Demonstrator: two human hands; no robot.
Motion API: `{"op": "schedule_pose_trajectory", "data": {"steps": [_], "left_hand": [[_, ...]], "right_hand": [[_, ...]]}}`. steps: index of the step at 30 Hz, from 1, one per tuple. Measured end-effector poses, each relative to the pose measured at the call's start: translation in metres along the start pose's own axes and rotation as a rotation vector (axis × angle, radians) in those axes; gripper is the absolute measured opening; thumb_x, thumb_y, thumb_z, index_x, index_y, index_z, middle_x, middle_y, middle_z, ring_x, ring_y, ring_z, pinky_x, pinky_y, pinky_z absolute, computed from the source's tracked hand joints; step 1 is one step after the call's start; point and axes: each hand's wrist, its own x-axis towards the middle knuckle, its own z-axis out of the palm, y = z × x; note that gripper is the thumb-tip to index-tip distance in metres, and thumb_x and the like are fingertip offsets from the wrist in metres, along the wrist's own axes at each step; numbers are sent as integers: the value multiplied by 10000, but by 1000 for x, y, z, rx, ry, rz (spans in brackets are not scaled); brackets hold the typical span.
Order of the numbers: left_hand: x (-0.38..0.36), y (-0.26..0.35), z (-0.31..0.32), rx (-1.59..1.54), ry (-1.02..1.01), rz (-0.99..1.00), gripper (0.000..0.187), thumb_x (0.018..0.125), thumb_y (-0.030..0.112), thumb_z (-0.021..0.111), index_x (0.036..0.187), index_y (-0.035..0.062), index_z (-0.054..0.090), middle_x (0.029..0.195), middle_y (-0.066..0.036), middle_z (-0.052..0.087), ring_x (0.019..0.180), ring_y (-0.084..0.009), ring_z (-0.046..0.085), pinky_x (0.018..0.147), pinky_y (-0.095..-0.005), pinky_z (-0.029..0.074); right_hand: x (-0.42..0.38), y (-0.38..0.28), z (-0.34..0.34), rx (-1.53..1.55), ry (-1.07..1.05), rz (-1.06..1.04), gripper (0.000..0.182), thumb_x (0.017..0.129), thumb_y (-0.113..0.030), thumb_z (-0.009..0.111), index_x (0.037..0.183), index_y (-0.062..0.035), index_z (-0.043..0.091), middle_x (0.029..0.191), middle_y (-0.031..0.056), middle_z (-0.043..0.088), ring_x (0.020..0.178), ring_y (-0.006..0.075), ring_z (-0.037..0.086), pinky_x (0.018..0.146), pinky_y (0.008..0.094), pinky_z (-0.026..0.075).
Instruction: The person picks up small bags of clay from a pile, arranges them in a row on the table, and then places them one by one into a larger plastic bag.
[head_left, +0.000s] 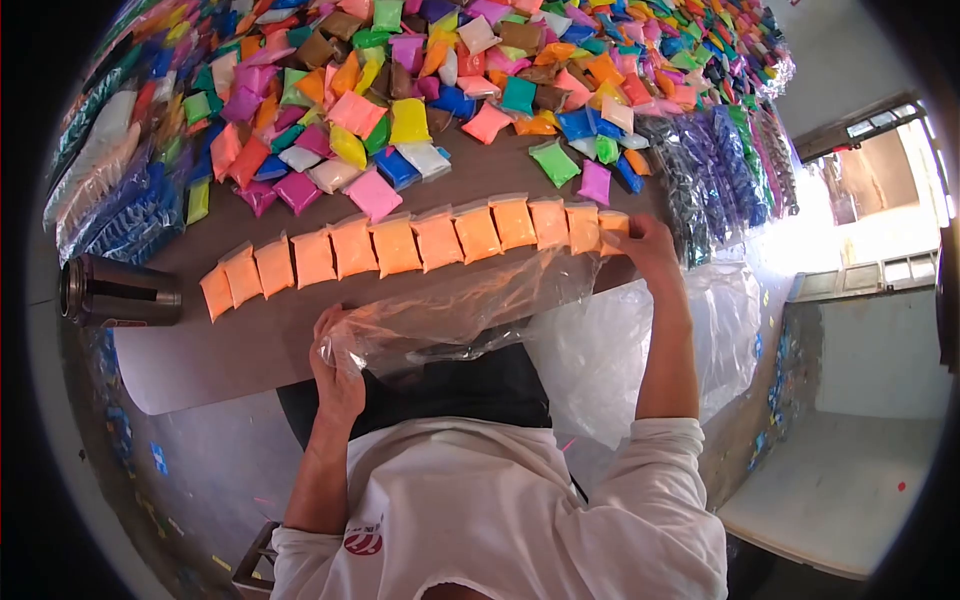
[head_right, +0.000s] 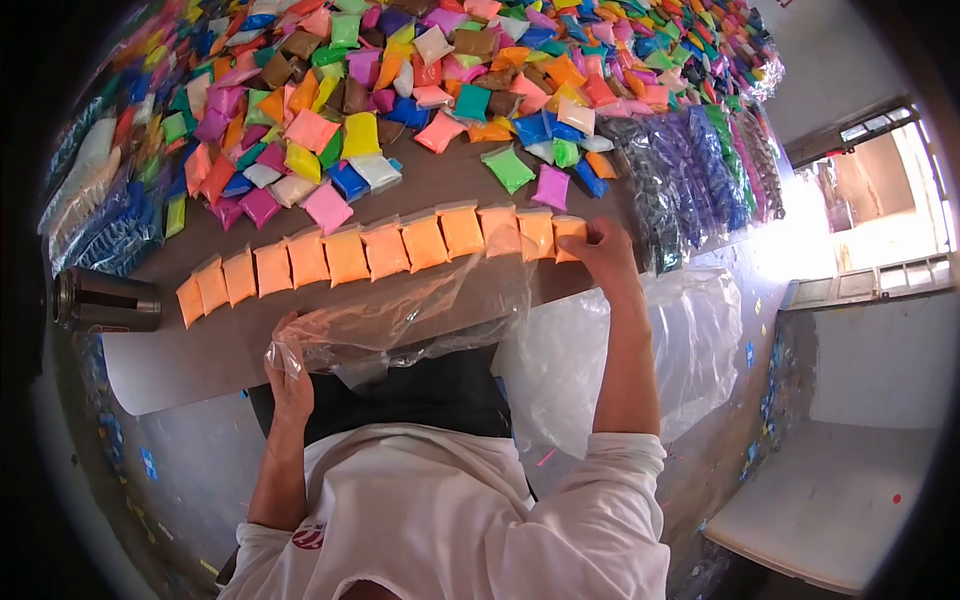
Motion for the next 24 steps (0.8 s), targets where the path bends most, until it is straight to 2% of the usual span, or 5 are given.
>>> {"op": "schedule_pose_trajectory", "data": {"steps": [9, 15, 19, 22, 24], "left_hand": [[2, 7, 2, -80, 10, 12, 330, 1104, 272, 431, 1268, 17, 562, 1344, -150, 540, 1265, -231, 519, 1080, -384, 400], [8, 33, 15, 30, 83, 121, 361, 1066, 285, 482, 1179, -16, 647, 1206, -130, 625, 1291, -282, 464, 1051, -367, 402], [9, 33, 15, 49, 106, 80, 393, 1060, 294, 449, 1097, -15, 689, 1107, -117, 671, 1260, -305, 471, 1061, -398, 376], [10, 24, -1, 265, -106, 97, 391, 1110, 336, 387, 1258, 29, 580, 1436, -162, 478, 1351, -268, 441, 1141, -433, 335], [7, 25, 3, 201, -61, 53, 423, 1113, 356, 371, 1244, 22, 595, 1366, -154, 544, 1340, -271, 450, 1134, -427, 345]], "right_hand": [[-25, -32, -19, 517, -138, 120, 352, 860, -223, 815, 1119, -29, 675, 848, -19, 645, 710, 52, 556, 603, 233, 435], [-6, -41, 6, 351, -301, 43, 341, 881, -197, 793, 1153, -33, 669, 874, -2, 648, 751, 63, 574, 623, 224, 446], [-8, -46, 16, 207, -197, -12, 430, 882, -202, 792, 1220, 7, 631, 940, 33, 652, 784, 84, 593, 650, 247, 477], [-11, -47, 17, 168, -187, -24, 470, 877, -191, 792, 1255, 20, 610, 972, 45, 653, 803, 93, 600, 675, 257, 491], [-14, -53, 14, 90, -190, 19, 477, 872, -176, 790, 1266, 20, 606, 976, 47, 654, 816, 92, 602, 696, 258, 498]]}}
